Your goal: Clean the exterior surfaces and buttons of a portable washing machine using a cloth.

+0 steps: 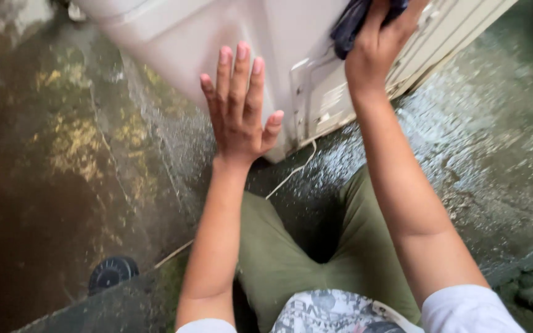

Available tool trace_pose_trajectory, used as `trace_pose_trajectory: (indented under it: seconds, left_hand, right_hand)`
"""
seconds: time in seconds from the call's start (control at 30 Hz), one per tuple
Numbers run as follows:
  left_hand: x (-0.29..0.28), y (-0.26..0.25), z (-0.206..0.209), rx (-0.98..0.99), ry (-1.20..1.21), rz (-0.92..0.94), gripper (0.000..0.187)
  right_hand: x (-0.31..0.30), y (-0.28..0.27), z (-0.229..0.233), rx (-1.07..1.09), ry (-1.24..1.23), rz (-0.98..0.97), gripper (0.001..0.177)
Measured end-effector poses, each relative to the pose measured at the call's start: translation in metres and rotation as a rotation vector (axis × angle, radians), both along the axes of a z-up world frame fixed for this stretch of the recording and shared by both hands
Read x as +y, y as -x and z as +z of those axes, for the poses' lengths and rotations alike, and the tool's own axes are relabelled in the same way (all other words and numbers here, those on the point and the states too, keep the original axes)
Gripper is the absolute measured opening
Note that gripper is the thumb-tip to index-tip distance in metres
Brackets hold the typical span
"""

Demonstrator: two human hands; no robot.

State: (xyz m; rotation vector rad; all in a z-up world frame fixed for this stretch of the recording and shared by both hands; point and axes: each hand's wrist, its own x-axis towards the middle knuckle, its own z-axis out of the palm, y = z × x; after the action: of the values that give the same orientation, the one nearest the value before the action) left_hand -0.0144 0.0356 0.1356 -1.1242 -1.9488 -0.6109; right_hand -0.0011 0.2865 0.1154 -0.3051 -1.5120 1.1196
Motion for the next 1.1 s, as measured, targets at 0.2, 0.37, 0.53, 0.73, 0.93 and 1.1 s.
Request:
trace_pose_trajectory:
  seconds: [0.2,0.37,0.53,0.73,0.93,1.1]
  left_hand:
    - [0.039,-0.005,0.068,0.060,0.090,-0.023,0.068]
    - [0.066,-0.010,0.115,0.139,0.080,-0.025,0.067]
    - [0.109,-0.021,0.185,0.167,0.084,-0.034,0.064]
    - [0.187,-0.022,0.279,0.137,0.209,-0.154,0.062]
    - [0.266,-0.011,0.343,-0.089,0.292,-0.301,0.060]
    - [0.347,0.010,0.338,-0.488,0.287,-0.496,0.058]
  right_hand:
    - [-0.028,-0.008,0.024,-0.131,-1.045,-0.162,0.039]
    - [0.015,-0.014,0.059,-0.111,-1.036,-0.120,0.040]
    - [0.069,-0.036,0.106,-0.050,-0.772,-0.211,0.051]
    - [0.109,-0.048,0.183,-0.043,-0.543,-0.114,0.056]
    - [0.238,-0.040,0.218,-0.107,-0.198,-0.187,0.052]
    - [0.208,-0.039,0.239,-0.164,-0.093,-0.134,0.058]
